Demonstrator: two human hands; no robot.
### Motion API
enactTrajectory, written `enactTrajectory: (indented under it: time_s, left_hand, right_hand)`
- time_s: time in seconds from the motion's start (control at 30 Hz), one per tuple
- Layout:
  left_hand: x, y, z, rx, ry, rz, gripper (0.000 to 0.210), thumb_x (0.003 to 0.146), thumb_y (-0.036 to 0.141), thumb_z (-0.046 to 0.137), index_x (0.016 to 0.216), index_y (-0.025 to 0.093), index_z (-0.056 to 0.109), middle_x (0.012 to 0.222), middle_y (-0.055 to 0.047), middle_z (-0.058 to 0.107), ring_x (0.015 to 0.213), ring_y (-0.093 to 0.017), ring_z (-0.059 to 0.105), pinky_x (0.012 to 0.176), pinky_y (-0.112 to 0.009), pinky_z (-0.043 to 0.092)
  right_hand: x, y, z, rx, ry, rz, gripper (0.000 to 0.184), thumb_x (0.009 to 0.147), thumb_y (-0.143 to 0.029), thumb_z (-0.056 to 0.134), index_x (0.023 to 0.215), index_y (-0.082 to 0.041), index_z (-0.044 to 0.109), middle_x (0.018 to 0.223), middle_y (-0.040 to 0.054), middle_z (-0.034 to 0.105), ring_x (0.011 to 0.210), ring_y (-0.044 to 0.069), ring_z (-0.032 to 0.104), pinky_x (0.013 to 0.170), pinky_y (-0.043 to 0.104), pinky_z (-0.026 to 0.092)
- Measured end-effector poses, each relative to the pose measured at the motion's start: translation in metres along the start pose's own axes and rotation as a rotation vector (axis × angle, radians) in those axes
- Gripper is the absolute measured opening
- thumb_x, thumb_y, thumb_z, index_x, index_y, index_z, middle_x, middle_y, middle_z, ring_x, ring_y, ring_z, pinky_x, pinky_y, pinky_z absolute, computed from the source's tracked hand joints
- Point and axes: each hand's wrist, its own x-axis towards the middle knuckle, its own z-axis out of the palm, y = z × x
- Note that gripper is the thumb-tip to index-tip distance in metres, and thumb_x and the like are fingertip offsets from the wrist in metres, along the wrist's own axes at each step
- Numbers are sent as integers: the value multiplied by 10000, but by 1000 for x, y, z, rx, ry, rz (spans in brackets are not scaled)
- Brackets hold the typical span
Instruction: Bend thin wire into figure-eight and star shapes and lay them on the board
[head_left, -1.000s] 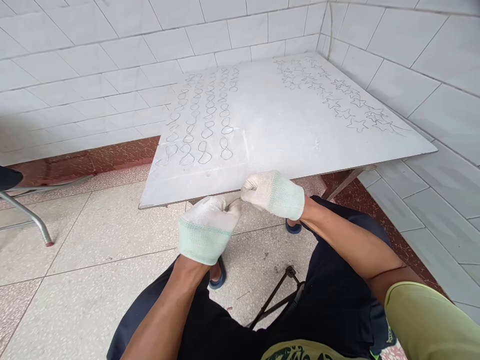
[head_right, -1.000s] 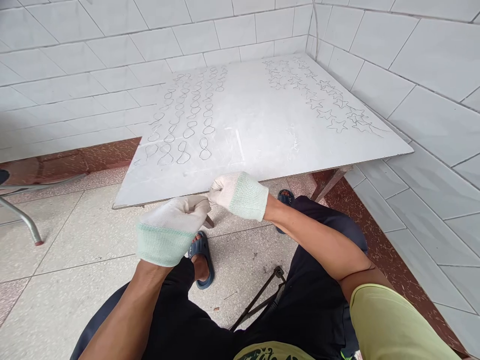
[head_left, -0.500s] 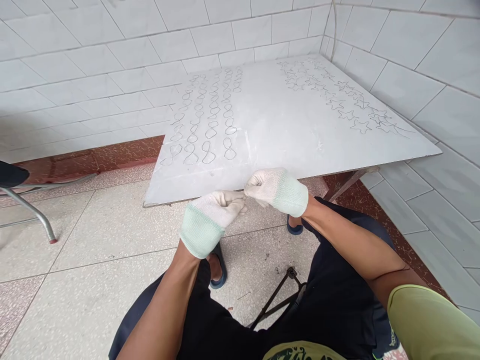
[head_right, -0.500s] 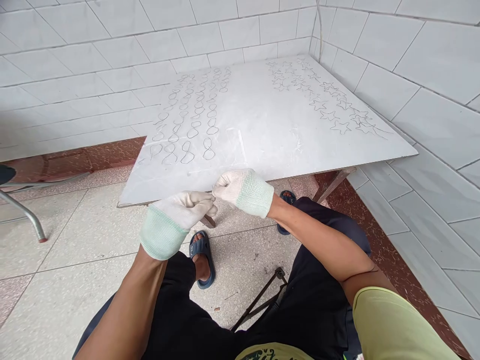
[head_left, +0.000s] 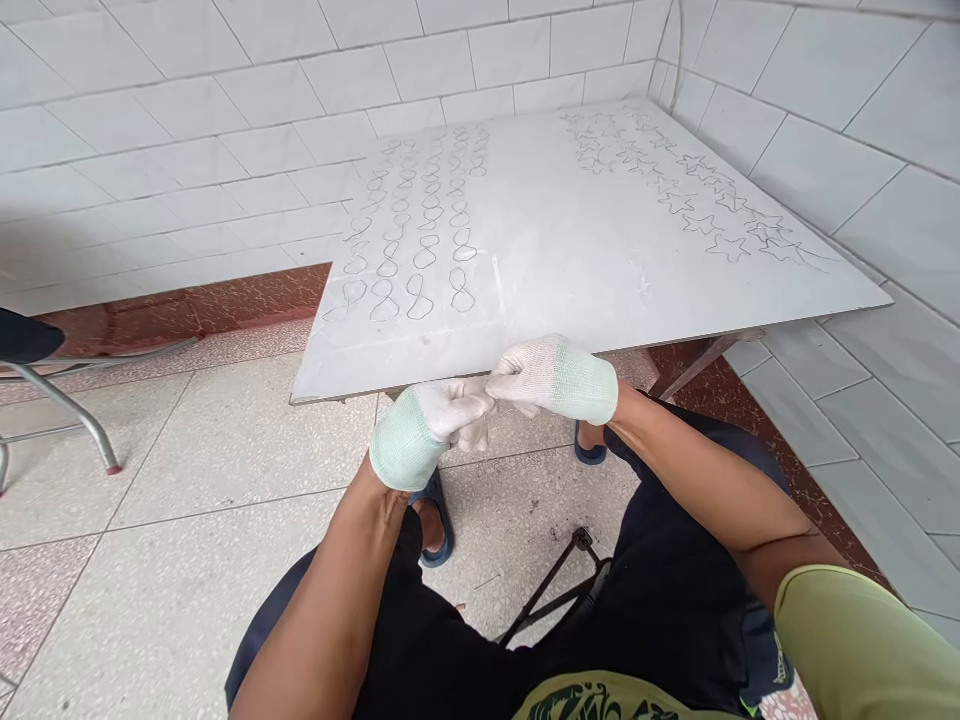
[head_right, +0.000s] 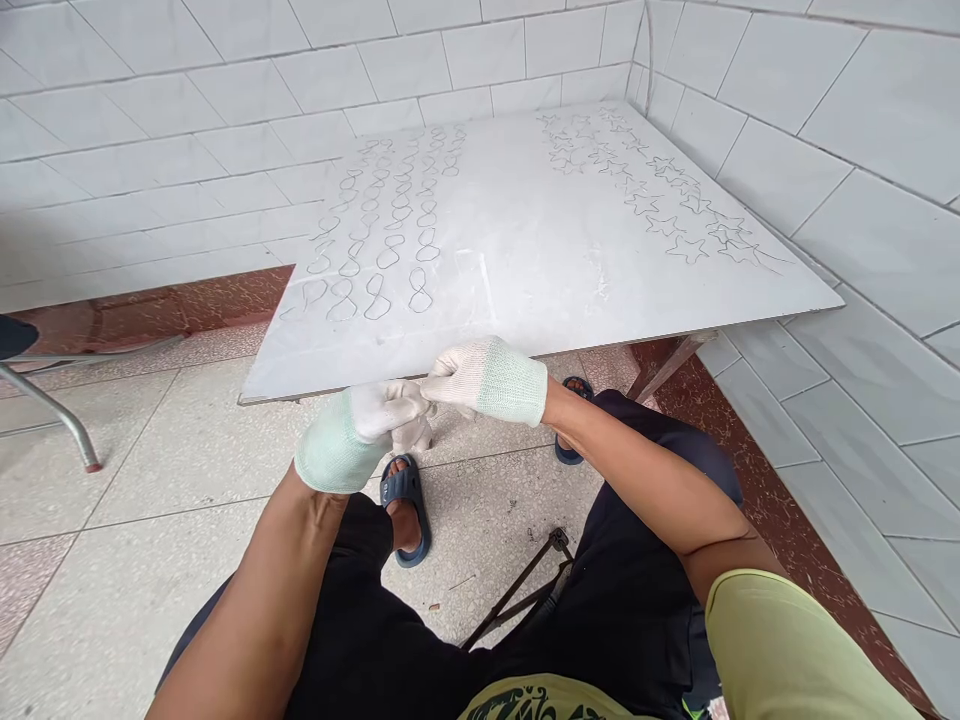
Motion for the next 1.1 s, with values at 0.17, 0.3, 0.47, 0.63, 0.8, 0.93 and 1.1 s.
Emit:
enactTrajectory:
  time_s: [0.17,0.3,0.47,0.63,0.8,0.93,1.1]
  left_hand:
    - [-1,0,-3,6,-30,-8,434,782,578,777,620,194,657,437,-16,599,491,-177,630,542,-281,504]
    - [-4,2,-3,3,24,-20,373,758,500,839,627,190,677,454,0,602,521,-162,632,531,-253,490]
    - [1,5,-1,-124,-97,-3,537,748,520,875,440,184,592,402,-11,534,469,-134,593,578,-267,540]
    - [7,1,1,-229,-178,-58,618,725,612,883,413,178,574,384,-21,520,407,-116,537,567,-285,554]
    - [5,-4,-1,-260,-220,-13,577,782,569,850,444,168,609,404,-37,547,455,-148,600,589,-295,553]
    - [2,-6,-3,-271,-269,0,498,812,506,814,500,166,627,430,-35,564,478,-163,621,588,-304,545]
    - [-2,-5,3,-360,-262,-55,415,814,426,799,553,177,592,425,25,483,418,-126,511,578,-324,564]
  right_hand:
    - [-2,-2,-2,-24,13,-13,339,952,-367,622,661,-195,641,525,-48,598,558,101,556,620,256,394]
    - [-4,-4,-2,-49,76,15,352,951,-370,634,646,-195,610,557,-45,609,577,99,546,614,259,378]
    - [-3,-2,2,73,116,-13,350,953,-344,603,635,-199,591,548,-46,610,584,98,566,670,254,434]
    - [-3,-1,4,93,157,-38,304,933,-341,621,662,-204,623,584,-48,642,601,103,589,668,251,451]
    - [-4,2,-4,-16,8,-81,316,950,-358,619,682,-198,668,641,-38,691,619,101,603,657,249,431]
    - [-5,6,-10,-55,-87,-111,205,920,-351,659,801,-206,743,679,-47,723,702,116,656,689,239,437]
    - [-7,6,-8,-64,-93,-105,186,922,-352,658,858,-204,752,686,-50,724,683,114,638,687,237,431]
